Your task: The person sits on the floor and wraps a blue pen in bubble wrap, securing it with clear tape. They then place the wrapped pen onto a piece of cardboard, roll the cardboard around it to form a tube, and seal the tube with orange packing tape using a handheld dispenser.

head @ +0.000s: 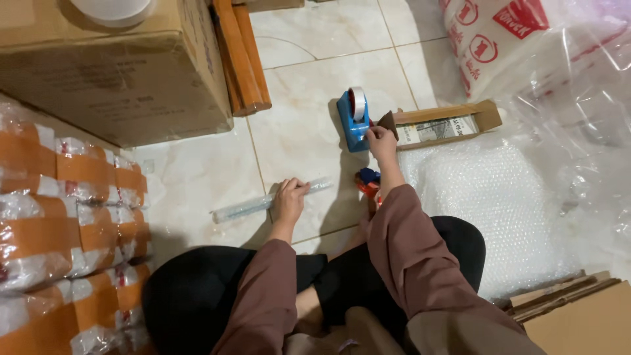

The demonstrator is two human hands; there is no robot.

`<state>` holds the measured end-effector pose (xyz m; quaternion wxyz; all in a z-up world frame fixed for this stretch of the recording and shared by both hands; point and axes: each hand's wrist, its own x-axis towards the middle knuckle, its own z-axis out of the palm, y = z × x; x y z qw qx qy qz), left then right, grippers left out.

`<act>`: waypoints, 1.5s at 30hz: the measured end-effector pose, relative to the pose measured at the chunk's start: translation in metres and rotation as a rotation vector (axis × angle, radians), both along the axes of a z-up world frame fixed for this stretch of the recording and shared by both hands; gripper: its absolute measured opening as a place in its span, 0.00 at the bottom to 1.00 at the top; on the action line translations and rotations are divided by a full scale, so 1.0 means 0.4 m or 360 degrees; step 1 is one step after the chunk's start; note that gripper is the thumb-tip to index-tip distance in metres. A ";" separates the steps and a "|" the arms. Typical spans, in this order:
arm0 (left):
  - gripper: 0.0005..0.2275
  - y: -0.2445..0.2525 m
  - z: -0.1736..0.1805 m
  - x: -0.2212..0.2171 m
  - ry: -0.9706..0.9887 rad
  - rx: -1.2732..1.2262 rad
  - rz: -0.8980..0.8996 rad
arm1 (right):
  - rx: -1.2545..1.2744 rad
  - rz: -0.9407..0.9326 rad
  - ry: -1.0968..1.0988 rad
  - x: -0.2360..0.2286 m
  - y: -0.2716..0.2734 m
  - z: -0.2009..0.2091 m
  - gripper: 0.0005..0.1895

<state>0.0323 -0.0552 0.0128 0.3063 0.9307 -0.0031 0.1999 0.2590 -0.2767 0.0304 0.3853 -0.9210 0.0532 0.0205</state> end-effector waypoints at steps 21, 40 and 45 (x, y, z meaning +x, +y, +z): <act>0.12 -0.003 0.021 -0.010 0.0097 0.0126 -0.0037 | 0.1107 -0.0051 0.0832 -0.089 0.037 0.078 0.08; 0.07 0.006 0.065 -0.003 0.0170 -0.0099 0.0079 | -0.0404 0.0855 0.0595 -0.336 0.202 0.115 0.13; 0.10 0.017 0.126 0.001 0.0431 -0.0098 -0.0009 | -0.0357 0.1064 0.0253 -0.313 0.164 -0.001 0.23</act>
